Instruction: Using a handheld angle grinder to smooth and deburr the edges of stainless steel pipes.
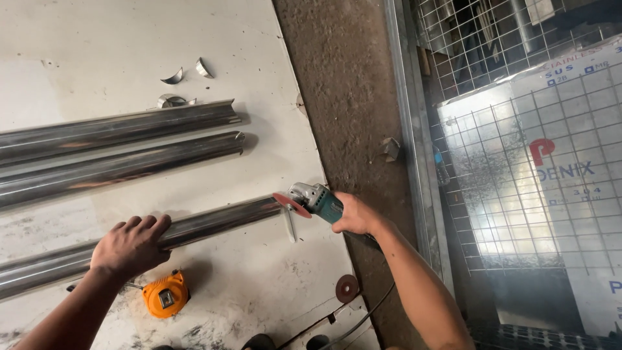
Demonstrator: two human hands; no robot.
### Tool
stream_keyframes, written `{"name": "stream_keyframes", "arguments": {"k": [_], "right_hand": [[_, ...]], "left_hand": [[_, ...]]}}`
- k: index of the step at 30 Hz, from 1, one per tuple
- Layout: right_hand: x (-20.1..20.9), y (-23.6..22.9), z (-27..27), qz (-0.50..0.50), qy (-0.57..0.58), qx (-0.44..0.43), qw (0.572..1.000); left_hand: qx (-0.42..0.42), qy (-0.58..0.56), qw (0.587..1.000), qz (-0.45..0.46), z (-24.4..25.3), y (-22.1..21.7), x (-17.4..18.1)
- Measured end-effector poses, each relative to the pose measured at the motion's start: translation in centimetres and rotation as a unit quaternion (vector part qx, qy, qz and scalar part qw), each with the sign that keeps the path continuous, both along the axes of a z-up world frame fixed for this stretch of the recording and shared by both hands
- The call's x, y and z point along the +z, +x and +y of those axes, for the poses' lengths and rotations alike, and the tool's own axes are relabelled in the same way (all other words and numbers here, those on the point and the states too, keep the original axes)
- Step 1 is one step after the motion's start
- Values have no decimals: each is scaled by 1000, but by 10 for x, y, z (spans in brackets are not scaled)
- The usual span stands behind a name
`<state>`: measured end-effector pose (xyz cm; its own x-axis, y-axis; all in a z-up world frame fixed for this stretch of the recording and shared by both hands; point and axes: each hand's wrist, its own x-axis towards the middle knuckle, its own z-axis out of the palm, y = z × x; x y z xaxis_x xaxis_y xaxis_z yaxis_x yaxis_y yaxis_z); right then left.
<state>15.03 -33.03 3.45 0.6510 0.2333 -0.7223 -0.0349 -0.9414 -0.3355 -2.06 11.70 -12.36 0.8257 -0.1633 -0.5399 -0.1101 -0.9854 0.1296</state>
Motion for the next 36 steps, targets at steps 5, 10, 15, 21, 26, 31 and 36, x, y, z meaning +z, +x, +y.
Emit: {"name": "stream_keyframes", "arguments": {"k": [5, 10, 15, 21, 26, 31, 36], "right_hand": [[4, 2, 5, 11, -16, -4, 1000], [4, 3, 6, 16, -56, 1, 998], [7, 2, 8, 20, -41, -8, 999], [11, 2, 12, 26, -48, -11, 998], [12, 3, 14, 25, -39, -7, 999], [9, 4, 11, 22, -51, -5, 998], [11, 3, 12, 18, -47, -3, 999]], "left_hand": [[-13, 16, 1000, -3, -1, -2, -1], [-21, 27, 999, -25, -1, -6, -6], [-17, 20, 1000, -16, -1, -5, -7], [-16, 8, 1000, -20, 1, -5, -11], [-19, 4, 999, -30, 1, -4, -11], [-18, 1, 999, -32, 2, -3, -13], [-21, 0, 999, -36, 1, -4, -12]]}}
